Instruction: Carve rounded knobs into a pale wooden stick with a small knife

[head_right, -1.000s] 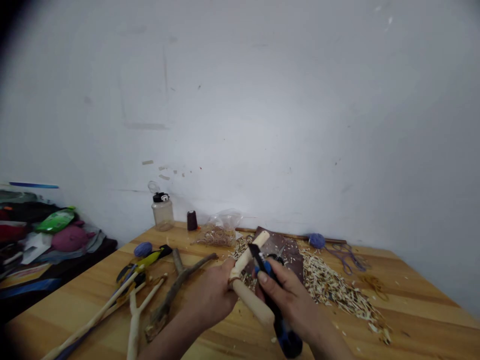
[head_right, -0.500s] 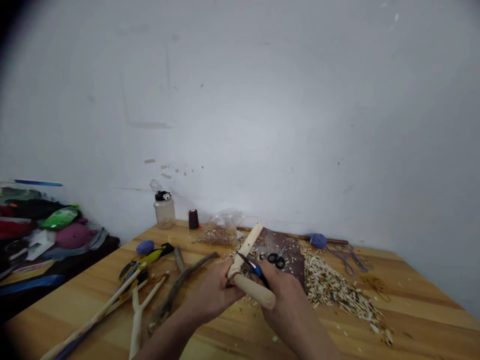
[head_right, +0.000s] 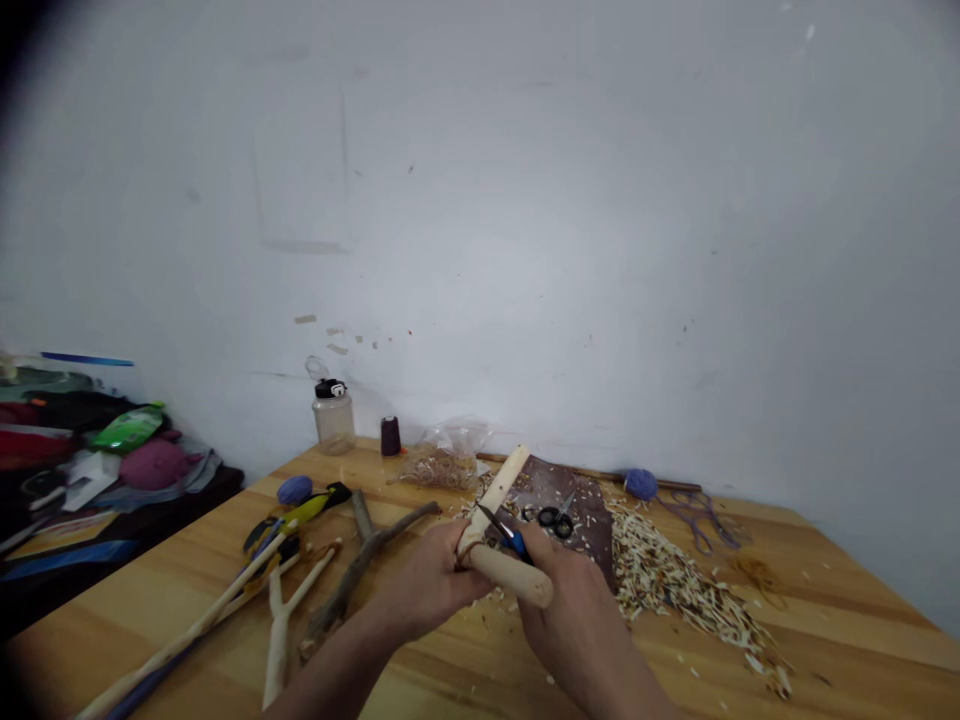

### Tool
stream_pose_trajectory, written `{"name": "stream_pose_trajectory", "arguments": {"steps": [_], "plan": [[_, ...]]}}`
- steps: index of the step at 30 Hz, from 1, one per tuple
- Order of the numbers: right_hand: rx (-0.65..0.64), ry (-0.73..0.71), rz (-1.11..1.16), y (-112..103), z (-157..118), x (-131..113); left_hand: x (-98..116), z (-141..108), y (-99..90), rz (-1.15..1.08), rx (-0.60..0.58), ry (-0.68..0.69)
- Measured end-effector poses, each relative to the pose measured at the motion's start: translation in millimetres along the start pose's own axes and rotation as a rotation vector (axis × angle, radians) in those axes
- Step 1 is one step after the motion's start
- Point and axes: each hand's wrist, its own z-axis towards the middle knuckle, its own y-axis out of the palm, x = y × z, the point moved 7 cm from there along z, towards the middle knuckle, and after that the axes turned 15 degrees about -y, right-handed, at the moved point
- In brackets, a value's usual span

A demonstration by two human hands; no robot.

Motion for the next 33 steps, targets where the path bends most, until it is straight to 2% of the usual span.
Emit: {"name": "stream_pose_trajectory", "arguments": {"steps": [6,20,26,29,33], "plan": [[-0.013,0.007,-0.001,-1,1,-2,-2,0,1.3,-0.023,-0.032,-0.044],[-0.004,-0.012,-0.029,0,2,-2,-3,1,-1.2,0.007,-0.003,0.014],[-0.005,-0.006,-0.149,4,-1,2,-2,1,0.9,0.077,-0.019,0.003],[0.029,-0.021,-0.246,4,-1,-2,-4,1,0.0,0.207,0.050,-0.046],[0.070,0.006,-0.314,6,-3,-7,-13,0,-4.4,0.456,0.195,-0.189]]}}
